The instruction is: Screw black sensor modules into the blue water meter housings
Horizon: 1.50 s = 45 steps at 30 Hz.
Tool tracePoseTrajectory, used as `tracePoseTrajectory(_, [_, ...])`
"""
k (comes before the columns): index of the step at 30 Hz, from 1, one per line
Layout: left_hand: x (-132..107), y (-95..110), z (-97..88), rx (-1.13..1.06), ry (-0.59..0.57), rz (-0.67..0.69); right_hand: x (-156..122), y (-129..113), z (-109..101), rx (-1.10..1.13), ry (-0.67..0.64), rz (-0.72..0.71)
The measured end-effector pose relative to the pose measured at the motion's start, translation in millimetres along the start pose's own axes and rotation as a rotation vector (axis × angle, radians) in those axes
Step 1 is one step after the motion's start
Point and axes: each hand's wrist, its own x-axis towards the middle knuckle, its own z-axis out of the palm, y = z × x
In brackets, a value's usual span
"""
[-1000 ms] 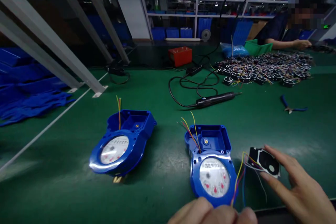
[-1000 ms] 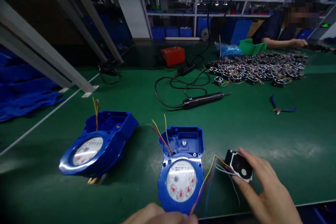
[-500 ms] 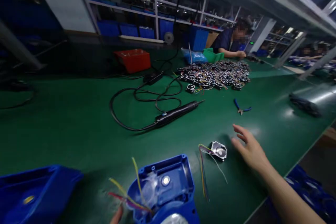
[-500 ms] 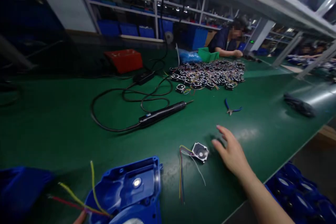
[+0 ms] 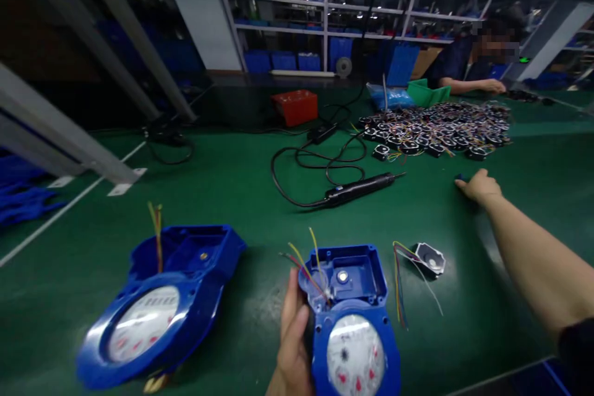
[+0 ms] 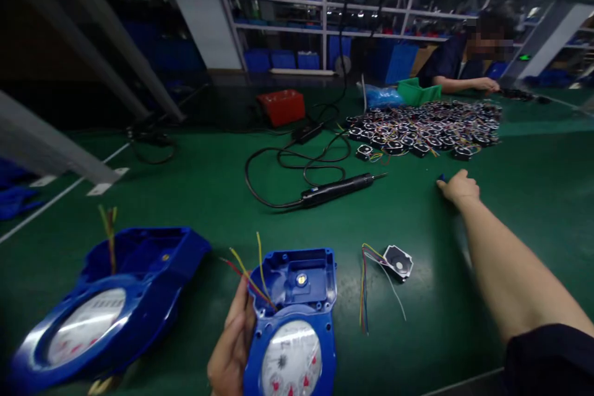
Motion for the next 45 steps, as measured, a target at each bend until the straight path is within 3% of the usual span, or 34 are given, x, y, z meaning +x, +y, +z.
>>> tracePoseTrajectory(4, [-5.3, -9.2, 5.4, 0.044, -0.022, 0.044, -32.0, -8.8, -26.5, 0.149, -0.087, -0.324])
tracePoseTrajectory(6, [-8.7, -15.0, 7.7, 0.065, -0.034, 0.093, -74.3, -12.9, -50.5, 0.293, -0.096, -0.494])
tracePoseTrajectory(8, [-11.5, -16.1, 9.5, 0.130, -0.049, 0.191, -131.9, -16.4, -76.2, 0.442, -0.138, -0.641])
tracePoseTrajectory(9, [-12.6, -14.6, 9.9, 0.179, -0.059, 0.251, -163.1, -18.5, -87.1, 0.575, -0.092, -0.714])
tracePoseTrajectory(11, [-14.1, -7.9, 9.8, 0.271, -0.090, 0.350, -221.4, -24.7, -100.9, 0.980, -0.253, -0.879])
tracePoseTrajectory(12, [-14.4, -3.6, 9.4, 0.293, -0.106, 0.371, -245.1, -28.8, -102.8, 1.066, -0.355, -0.961])
tracePoseTrajectory(15, [-13.8, 8.8, 7.9, 0.291, -0.130, 0.374, -285.2, -42.1, -92.6, 1.005, -0.609, -1.178])
tracePoseTrajectory(17, [-13.3, 15.4, 6.9, 0.270, -0.142, 0.363, -290.3, -49.0, -81.0, 0.879, -0.657, -1.246])
tracePoseTrajectory(20, [-13.9, 23.2, 4.4, 0.254, -0.173, 0.382, -286.5, -55.7, -70.4, 0.747, -0.628, -1.288])
tracePoseTrajectory(30, [-17.8, 22.0, 0.8, 0.230, -0.174, 0.448, -289.8, -62.5, -66.2, 0.568, -0.604, -1.379])
tracePoseTrajectory(38, [-17.0, 27.5, 9.0, 0.240, -0.098, 0.348, -291.3, -62.7, -62.8, 0.573, -0.617, -1.295])
tracePoseTrajectory(45, [-12.8, 26.7, 6.9, 0.225, -0.143, 0.352, -298.3, -64.5, -62.6, 0.599, -0.620, -1.242])
